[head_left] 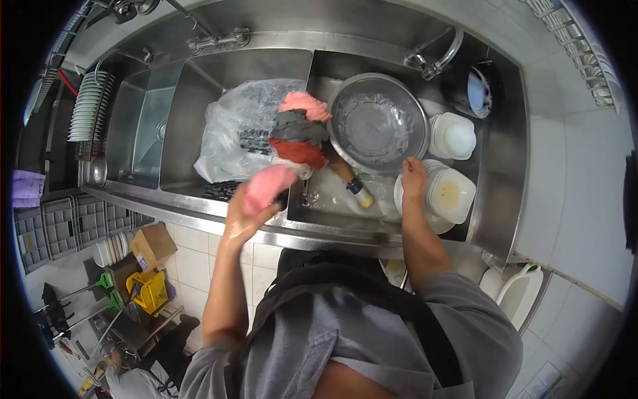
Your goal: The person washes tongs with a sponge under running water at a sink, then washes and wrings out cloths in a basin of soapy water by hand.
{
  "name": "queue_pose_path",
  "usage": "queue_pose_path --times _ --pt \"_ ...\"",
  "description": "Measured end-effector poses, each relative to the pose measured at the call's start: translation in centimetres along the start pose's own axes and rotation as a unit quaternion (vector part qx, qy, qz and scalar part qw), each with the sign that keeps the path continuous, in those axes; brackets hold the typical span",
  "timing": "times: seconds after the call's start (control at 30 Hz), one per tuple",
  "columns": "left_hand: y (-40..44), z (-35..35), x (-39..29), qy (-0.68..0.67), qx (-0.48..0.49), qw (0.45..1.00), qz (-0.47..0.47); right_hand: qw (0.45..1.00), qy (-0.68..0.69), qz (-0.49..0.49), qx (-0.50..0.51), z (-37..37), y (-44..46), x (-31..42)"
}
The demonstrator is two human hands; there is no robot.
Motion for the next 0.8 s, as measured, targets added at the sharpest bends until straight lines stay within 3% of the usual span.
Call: queue_pose_path --times 0.07,0.13,0.27,0.33,0.37,0.47,0.53,0.6,0.67,0.73,0.8 --pt "3.4 6.3 -1.7 0.118 0.069 0.99 -0.023 0.996 0.083 -0.04 0.012 -2.7 3.2 1.8" --pt "6.6 12.4 -1.7 0.111 0.11 0.986 -0.051 0.994 0.059 -0.09 -0.02 -6.5 7.2 5.0" --pt "10.4 18.8 0.9 0.146 0.116 0.977 -0.103 0.947 0.061 -0.262 -0.178 -9.8 14.8 10.7" --pt "11.0 19.7 3.4 0.15 0.104 0.975 -0.125 0.952 0.011 -0.27 -0.141 -7.9 18.5 11.6" --pt "10.9 20.2 4.7 0.038 0.119 0.986 -0.109 0.955 -0.047 -0.271 -0.107 -6.6 20.3 12.1" --pt "8.7 17.5 2.5 -0.01 0.105 0.993 -0.052 0.917 -0.134 -0.355 -0.121 -2.7 21.6 13.2" --pt "6.1 13.8 1.0 0.101 0.055 0.991 0.062 0.894 -0.152 -0.407 -0.108 2.0 23.8 10.9" --pt "2.2 9.8 0.9 0.067 0.01 0.998 0.001 0.871 -0.174 -0.45 -0.09 4.8 23.3 10.3" --pt "-2.3 5.3 2.5 -0.01 -0.058 0.996 -0.062 0.922 -0.094 -0.375 -0.023 5.2 22.2 9.0" --pt "-8.0 0.4 5.1 0.008 -0.158 0.982 -0.107 0.923 -0.055 -0.379 -0.034 5.4 20.1 9.6" --pt "-13.9 -4.1 8.9 0.032 -0.264 0.952 -0.15 0.957 -0.008 -0.255 0.134 6.8 18.3 10.3"
Point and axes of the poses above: each hand's wrist, its own y-axis towards the middle knuckle, its own z-axis out of the palm, x = y × z, the point moved 5 cm from there along y, towards the middle knuckle, and after that the axes turned 14 degrees about -y, right-handed, at the moved point
